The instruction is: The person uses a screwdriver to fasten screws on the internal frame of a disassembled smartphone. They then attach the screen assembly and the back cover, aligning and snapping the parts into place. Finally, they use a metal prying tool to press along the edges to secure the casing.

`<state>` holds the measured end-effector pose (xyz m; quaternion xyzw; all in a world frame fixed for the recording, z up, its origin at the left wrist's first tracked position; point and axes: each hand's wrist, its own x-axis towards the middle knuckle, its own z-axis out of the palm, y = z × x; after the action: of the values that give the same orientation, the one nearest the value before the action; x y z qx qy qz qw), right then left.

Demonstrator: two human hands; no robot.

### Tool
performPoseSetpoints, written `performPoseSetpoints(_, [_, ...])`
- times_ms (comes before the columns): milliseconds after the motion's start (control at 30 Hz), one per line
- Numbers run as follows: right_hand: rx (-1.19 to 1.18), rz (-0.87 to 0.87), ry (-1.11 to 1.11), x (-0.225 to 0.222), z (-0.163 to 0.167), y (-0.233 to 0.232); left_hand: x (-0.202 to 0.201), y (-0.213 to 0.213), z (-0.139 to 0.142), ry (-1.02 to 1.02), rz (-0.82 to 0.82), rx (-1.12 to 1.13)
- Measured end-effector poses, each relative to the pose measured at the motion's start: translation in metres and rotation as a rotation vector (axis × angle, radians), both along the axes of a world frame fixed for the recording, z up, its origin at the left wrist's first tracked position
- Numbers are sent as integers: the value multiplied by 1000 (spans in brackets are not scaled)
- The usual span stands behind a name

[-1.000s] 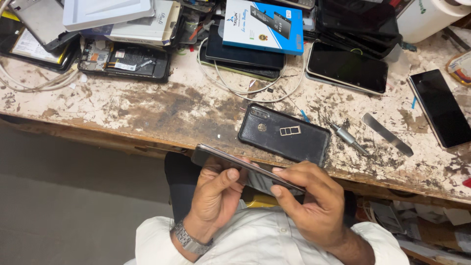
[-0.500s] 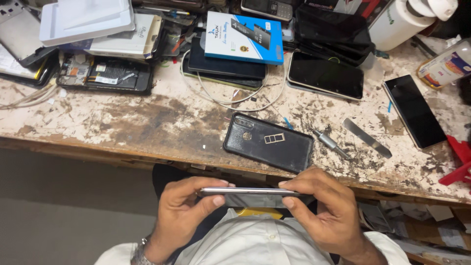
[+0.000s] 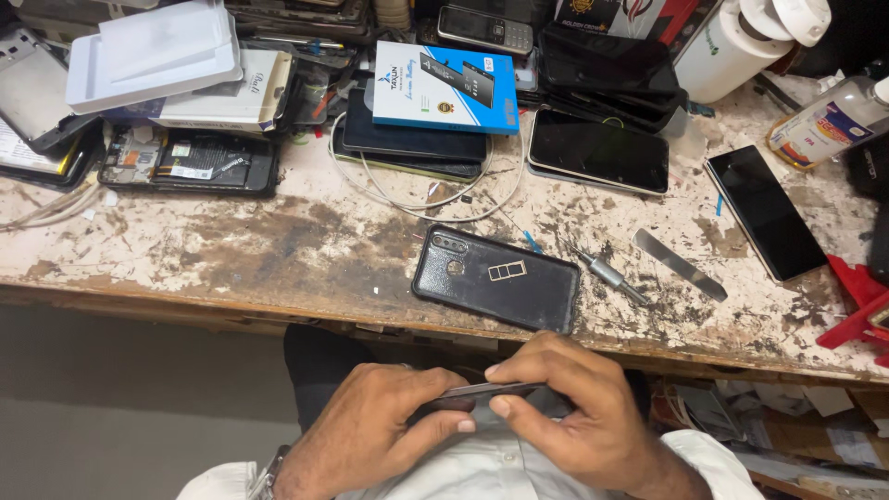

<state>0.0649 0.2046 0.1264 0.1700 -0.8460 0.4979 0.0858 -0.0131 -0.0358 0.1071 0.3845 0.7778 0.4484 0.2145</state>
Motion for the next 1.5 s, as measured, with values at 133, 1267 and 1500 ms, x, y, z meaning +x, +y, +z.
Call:
performPoseSetpoints(133, [-113, -44, 9, -7, 1, 14, 6, -5, -23, -43, 84, 180])
performPoseSetpoints(1267, [344, -215, -205, -81, 23, 50, -1, -39, 28, 235, 364, 177])
performPoseSetpoints(1500, [-9, -55, 237, -35, 63, 39, 1, -19, 64, 506, 148, -226])
